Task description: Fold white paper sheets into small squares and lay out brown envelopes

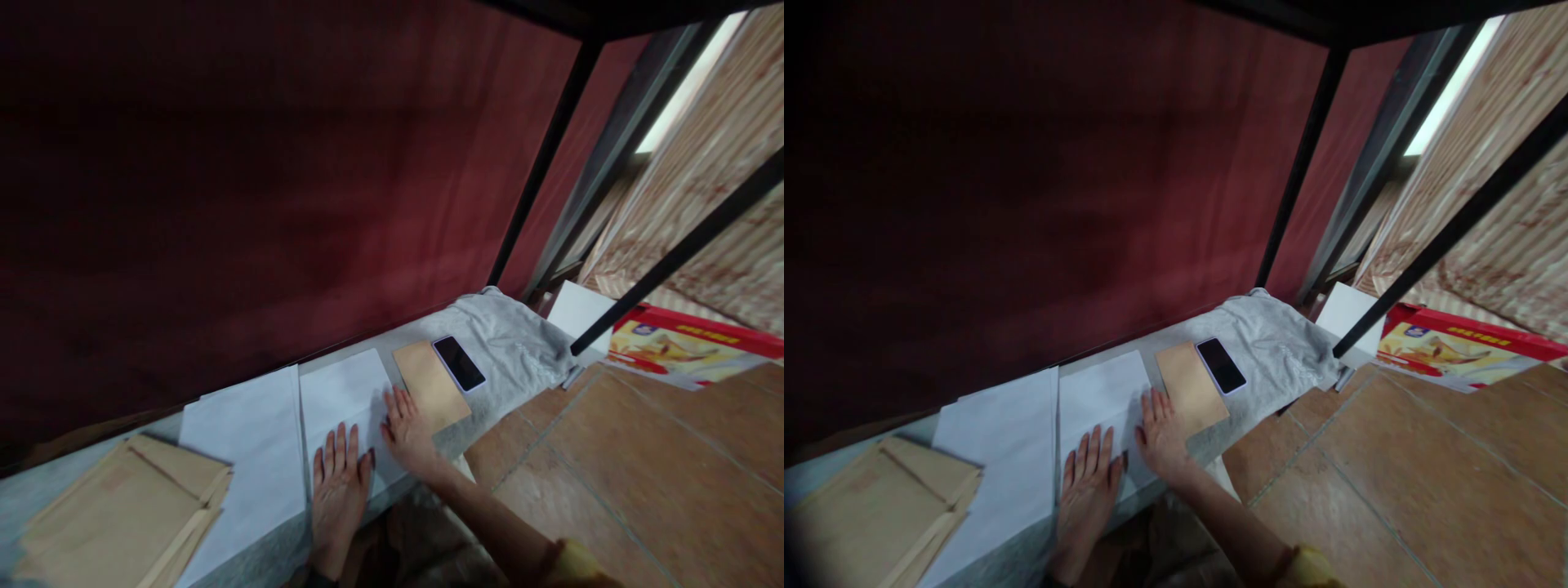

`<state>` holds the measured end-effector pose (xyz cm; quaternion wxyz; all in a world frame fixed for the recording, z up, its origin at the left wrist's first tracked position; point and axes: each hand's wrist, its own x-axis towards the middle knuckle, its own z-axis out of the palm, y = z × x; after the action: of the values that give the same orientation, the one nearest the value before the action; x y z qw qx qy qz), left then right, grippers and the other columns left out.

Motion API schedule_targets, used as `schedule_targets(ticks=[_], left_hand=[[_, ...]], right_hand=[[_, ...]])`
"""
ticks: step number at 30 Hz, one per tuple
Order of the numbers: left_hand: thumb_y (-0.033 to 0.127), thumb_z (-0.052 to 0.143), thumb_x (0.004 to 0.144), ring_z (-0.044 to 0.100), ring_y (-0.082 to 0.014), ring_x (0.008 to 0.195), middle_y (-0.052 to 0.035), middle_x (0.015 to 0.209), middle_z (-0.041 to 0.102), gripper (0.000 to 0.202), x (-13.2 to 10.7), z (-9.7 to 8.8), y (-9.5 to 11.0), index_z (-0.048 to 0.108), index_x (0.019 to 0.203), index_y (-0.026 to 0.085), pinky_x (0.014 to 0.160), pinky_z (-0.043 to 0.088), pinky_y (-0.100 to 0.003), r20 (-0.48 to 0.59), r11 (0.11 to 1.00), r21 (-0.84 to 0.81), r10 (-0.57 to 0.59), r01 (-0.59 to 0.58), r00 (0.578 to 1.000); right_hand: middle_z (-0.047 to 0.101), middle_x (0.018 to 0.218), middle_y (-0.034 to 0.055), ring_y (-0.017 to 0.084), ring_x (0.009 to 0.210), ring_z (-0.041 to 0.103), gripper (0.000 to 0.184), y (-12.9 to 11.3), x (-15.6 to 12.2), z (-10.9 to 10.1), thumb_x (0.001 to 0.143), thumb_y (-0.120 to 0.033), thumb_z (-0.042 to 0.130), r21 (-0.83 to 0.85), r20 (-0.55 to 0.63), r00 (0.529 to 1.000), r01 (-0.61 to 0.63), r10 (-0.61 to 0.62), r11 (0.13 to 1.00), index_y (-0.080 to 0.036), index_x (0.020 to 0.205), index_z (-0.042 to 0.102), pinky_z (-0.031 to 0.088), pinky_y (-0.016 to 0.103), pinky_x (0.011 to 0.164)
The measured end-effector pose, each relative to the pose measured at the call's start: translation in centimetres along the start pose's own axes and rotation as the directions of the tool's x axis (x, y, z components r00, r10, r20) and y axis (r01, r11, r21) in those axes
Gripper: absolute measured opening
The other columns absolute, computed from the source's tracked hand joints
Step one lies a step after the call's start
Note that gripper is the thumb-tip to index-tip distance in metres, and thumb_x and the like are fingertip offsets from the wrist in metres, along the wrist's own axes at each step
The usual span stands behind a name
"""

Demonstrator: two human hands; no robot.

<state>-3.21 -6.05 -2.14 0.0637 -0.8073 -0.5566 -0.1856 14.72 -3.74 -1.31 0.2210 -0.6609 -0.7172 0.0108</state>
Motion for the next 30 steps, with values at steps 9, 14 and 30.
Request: schedule_targets(ticks=[9, 14, 30], left_hand=[[0.031, 0.042, 0.096, 0.030, -0.0308, 0.149, -0.0098, 0.158, 0.040, 0.052, -0.3, 0.7, 0.0, 0.049, 0.146, 0.018, 0.120, 0.026, -0.054, 0.024, 0.996, 0.084, -0.006, 0.004, 1.000], [0.036, 0.042, 0.098, 0.033, -0.0307, 0.147, -0.0107, 0.158, 0.039, 0.054, -0.4, 0.5, 0.0, 0.045, 0.149, 0.019, 0.119, 0.028, -0.053, 0.020, 0.998, 0.069, -0.016, 0.015, 1.000], [0.034, 0.047, 0.096, 0.037, -0.0306, 0.145, -0.0104, 0.156, 0.042, 0.054, -0.3, 0.3, 0.8, 0.046, 0.148, 0.020, 0.116, 0.032, -0.052, 0.011, 0.994, 0.087, -0.068, 0.067, 0.998]], right_hand=[[0.038, 0.158, 0.0147, 0.027, 0.146, 0.036, 0.060, -2.0, -1.7, 1.6, 0.101, -0.039, 0.045, -0.004, 0.009, 0.996, 0.087, -0.087, 0.996, -0.015, 0.154, 0.034, 0.033, 0.047, 0.118], [0.040, 0.156, 0.0177, 0.029, 0.144, 0.038, 0.060, 0.1, -1.9, 1.6, 0.103, -0.039, 0.042, -0.069, -0.072, 0.997, 0.004, -0.009, 0.998, -0.009, 0.154, 0.034, 0.033, 0.048, 0.118], [0.043, 0.155, 0.0160, 0.027, 0.143, 0.041, 0.049, -2.9, 9.3, 5.7, 0.104, -0.035, 0.040, -0.040, -0.005, 0.990, 0.140, -0.141, 0.989, -0.016, 0.149, 0.044, 0.030, 0.048, 0.117]])
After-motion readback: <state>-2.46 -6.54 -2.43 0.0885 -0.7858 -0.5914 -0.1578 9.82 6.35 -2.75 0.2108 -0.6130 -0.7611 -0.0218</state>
